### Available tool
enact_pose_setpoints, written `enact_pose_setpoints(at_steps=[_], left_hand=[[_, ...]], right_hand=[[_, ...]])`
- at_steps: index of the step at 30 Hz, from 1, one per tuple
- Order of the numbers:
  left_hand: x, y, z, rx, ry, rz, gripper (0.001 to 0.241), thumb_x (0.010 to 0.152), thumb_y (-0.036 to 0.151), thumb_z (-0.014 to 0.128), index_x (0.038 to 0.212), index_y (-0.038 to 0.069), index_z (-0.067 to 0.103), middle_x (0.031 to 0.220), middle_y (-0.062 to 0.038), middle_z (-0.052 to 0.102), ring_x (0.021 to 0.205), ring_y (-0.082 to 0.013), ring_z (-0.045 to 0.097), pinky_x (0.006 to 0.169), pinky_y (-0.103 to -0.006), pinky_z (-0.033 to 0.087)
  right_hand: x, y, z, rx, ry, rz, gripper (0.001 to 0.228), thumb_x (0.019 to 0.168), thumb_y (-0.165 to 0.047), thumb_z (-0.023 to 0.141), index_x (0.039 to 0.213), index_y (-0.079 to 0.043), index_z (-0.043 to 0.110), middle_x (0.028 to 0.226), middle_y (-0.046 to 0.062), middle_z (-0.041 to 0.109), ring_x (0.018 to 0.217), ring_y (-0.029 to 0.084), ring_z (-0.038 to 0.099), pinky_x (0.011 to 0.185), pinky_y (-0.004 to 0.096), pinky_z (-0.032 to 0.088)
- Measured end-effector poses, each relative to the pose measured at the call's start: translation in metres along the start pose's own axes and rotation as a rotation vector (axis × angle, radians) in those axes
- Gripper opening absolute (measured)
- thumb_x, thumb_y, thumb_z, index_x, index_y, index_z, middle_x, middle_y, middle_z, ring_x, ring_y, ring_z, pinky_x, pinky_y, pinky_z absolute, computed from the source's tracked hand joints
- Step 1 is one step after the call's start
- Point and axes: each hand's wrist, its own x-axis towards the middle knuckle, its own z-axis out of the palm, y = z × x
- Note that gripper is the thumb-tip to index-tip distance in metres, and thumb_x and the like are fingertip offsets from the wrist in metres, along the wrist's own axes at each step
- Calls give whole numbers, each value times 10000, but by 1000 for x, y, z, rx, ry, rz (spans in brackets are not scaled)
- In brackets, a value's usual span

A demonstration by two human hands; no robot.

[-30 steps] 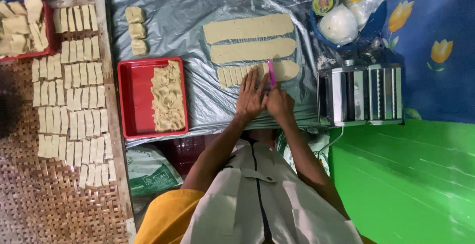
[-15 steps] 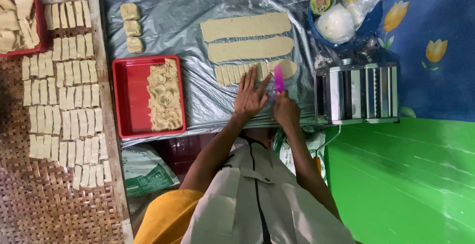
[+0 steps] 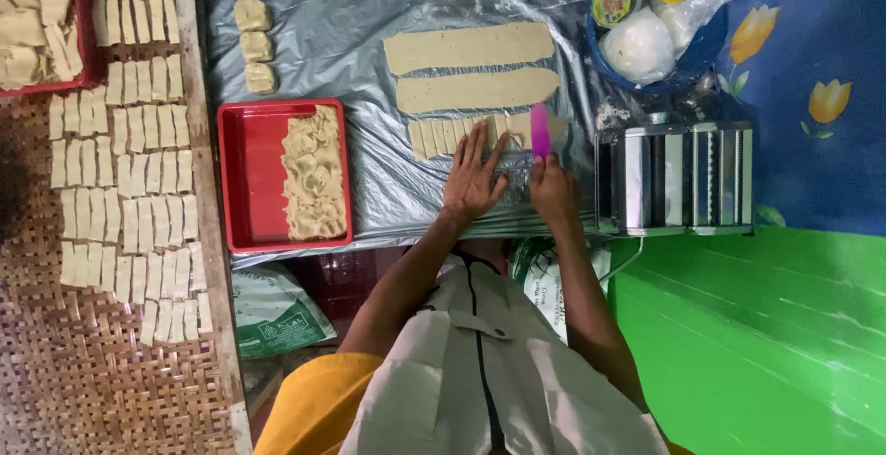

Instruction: Cutting thin sheets of dough into rectangular pieces for snacks.

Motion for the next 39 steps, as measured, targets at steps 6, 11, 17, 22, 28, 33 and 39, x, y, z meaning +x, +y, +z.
enact_pose_setpoints(at_steps=[6, 11, 17, 22, 28, 33, 39], left_hand=[[9, -1, -4, 15, 4, 16, 701, 919, 393, 513, 1585, 225, 375, 1654, -244, 256, 1559, -399, 205, 1253, -556, 182], [16, 4, 4, 24, -2, 6, 653, 906, 384, 556, 1537, 245, 457, 1621, -215, 326, 1542, -389, 250, 1248, -548, 203], [12, 5, 5, 6, -25, 3, 638, 946, 420, 509, 1559, 272, 414, 1643, -224, 285, 1558, -385, 219, 1256, -554, 183], [10, 3, 7, 12, -10, 46, 676, 933, 406, 570, 1569, 264, 391, 1624, -253, 297, 1546, -399, 243, 1265, -535, 188], [11, 3, 4, 22, -38, 53, 676, 938, 501, 535, 1558, 261, 412, 1634, -258, 284, 1552, -401, 226, 1269, -533, 177], [12, 6, 0, 20, -34, 54, 708, 921, 524, 535, 1562, 254, 400, 1649, -264, 241, 1559, -405, 207, 1274, -541, 179], [12, 5, 4, 14, -27, 50, 661, 950, 511, 521, 1550, 250, 422, 1648, -259, 244, 1557, -400, 211, 1270, -541, 182]], right_hand=[[-19, 3, -2, 64, 12, -91, 459, 1126, -409, 373, 1114, -25, 622, 809, 324, 694, 751, 565, 694, 586, 608, 541], [-22, 5, -3, 222, -37, -73, 433, 1121, -399, 394, 1080, -18, 595, 839, 376, 655, 846, 637, 634, 628, 664, 493], [-15, 6, -13, 267, 58, -116, 433, 1148, -323, 394, 1037, 45, 595, 830, 402, 628, 779, 638, 615, 554, 611, 464], [4, 8, 1, 295, 20, -23, 438, 1154, -363, 353, 1072, -18, 610, 828, 307, 678, 790, 579, 673, 631, 561, 533], [21, -1, 19, 26, 24, 10, 407, 1081, -445, 409, 1013, -84, 584, 716, 276, 685, 805, 502, 729, 660, 609, 545], [7, -23, -4, 50, 20, -27, 379, 1096, -368, 395, 1057, -51, 600, 756, 310, 690, 801, 532, 723, 693, 602, 570], [15, -23, 0, -14, -62, -10, 404, 1099, -382, 360, 1102, -50, 589, 796, 304, 709, 822, 523, 728, 718, 621, 565]])
